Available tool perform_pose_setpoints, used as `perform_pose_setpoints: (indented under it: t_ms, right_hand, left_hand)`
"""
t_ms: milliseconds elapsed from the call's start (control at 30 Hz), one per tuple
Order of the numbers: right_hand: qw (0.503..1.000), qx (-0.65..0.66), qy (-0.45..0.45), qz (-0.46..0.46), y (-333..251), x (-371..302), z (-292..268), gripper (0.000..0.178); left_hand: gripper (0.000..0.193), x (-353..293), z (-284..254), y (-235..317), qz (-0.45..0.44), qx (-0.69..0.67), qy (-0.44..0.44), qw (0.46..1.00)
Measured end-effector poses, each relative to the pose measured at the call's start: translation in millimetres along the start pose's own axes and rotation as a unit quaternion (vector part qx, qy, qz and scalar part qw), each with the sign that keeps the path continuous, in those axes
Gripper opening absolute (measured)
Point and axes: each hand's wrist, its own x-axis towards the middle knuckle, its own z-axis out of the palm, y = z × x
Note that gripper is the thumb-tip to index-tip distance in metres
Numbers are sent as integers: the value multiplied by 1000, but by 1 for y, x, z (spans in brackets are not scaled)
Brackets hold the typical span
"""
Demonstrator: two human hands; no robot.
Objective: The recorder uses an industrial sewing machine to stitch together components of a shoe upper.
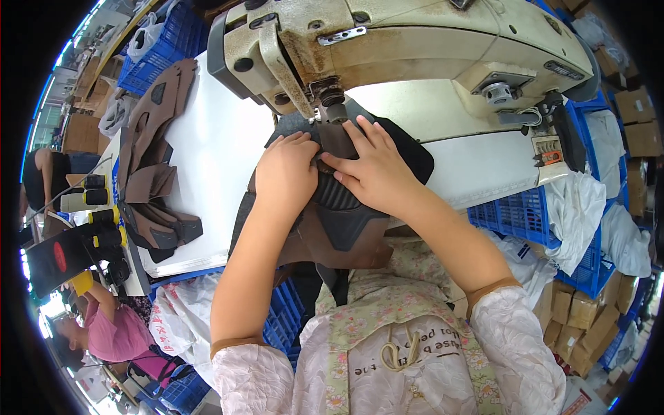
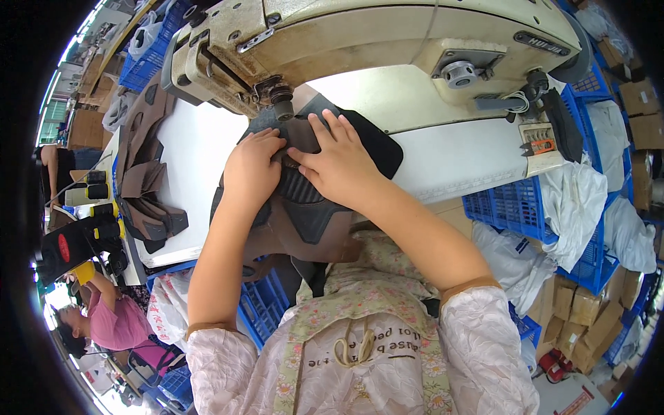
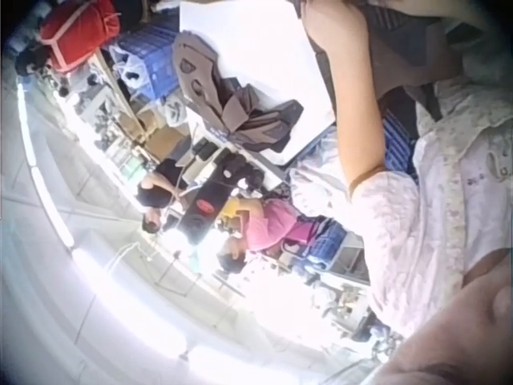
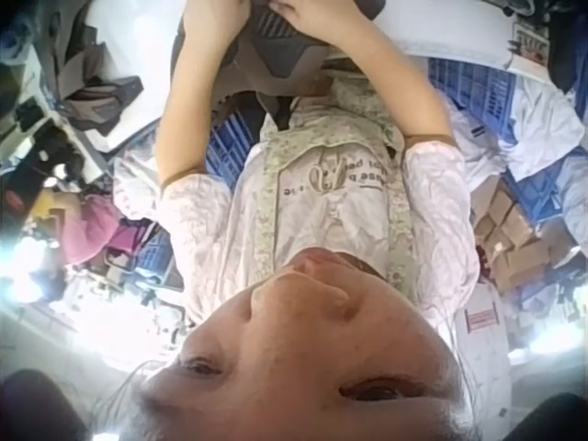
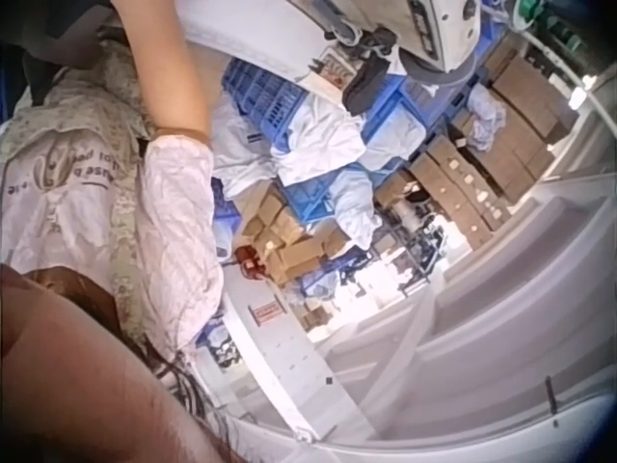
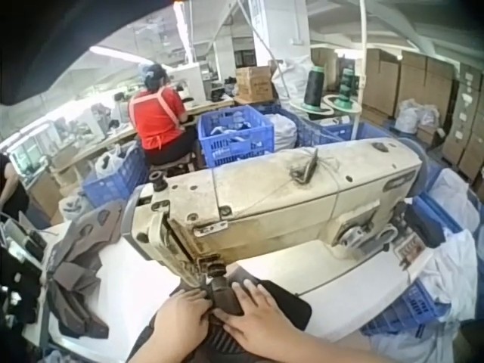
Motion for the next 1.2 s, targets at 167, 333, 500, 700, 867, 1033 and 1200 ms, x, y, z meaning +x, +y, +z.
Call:
perform_pose_setpoints:
  t_ms: [167,333,500,700,867,1033,1200]
  right_hand:
    - [999,23,30,-4,3,-3,2,29]
    - [999,33,38,0,3,-3,2,26]
    - [999,37,37,1,3,-4,2,26]
    - [999,39,34,3,2,-2,2,26]
    - [999,32,31,0,2,-3,0,26]
    - [999,37,30,3,3,-3,1,26]
    - [999,25,32,-2,4,-2,1,26]
  left_hand:
    - [28,-2,-3,9,28,61,16,998]
    - [31,-6,-1,13,-32,58,-10,998]
    - [34,-12,3,16,-43,66,-11,997]
    - [28,-12,3,14,-77,43,-20,996]
    - [24,-14,9,8,2,40,38,998]
    - [25,-13,8,10,-1,46,30,998]
    - [24,-11,7,6,-9,41,20,999]
